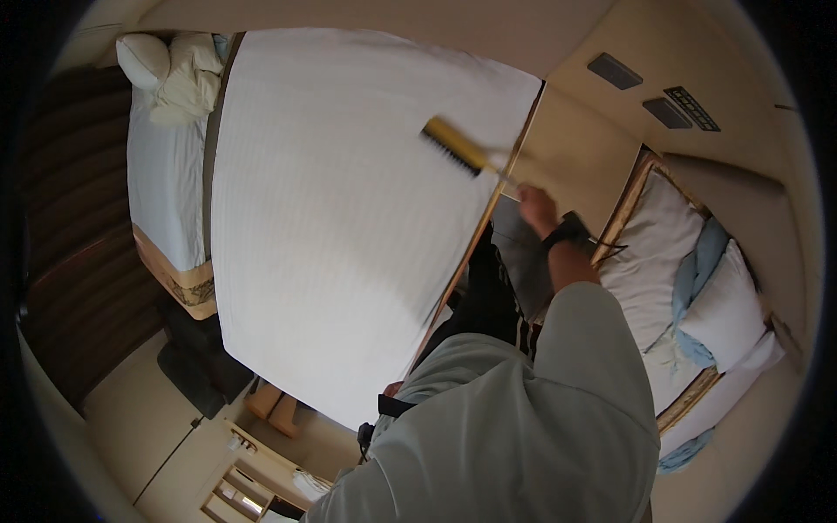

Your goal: Clean the surface of the bed using a handheld brush.

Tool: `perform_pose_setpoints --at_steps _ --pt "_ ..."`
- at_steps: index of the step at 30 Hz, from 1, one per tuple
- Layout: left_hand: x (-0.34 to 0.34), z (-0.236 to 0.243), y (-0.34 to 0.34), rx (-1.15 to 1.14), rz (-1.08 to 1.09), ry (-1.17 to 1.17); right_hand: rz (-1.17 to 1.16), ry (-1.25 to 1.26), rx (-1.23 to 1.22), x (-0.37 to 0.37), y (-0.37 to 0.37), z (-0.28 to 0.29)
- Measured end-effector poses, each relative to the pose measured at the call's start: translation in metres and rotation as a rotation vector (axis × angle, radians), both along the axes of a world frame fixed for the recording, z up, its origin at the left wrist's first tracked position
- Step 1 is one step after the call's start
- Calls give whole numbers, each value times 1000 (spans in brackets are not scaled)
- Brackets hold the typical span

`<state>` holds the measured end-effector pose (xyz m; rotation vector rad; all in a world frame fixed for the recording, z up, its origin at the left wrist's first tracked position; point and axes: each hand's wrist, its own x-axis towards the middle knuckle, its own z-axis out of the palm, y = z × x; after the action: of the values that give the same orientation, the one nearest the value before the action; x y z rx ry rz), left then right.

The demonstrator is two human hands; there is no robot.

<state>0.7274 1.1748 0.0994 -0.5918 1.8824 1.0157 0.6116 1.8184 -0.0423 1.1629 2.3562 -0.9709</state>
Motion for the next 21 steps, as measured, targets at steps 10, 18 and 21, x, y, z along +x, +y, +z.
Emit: perform_pose_setpoints --at_steps 10,18,21 --pt "1 3 16 152 -87 119 25 60 535 16 79 91" --pt "36 25 9 104 22 88 3 421 328 79 -92 57" --pt "75 8 -24 163 177 75 -79 426 -121 109 -163 53"
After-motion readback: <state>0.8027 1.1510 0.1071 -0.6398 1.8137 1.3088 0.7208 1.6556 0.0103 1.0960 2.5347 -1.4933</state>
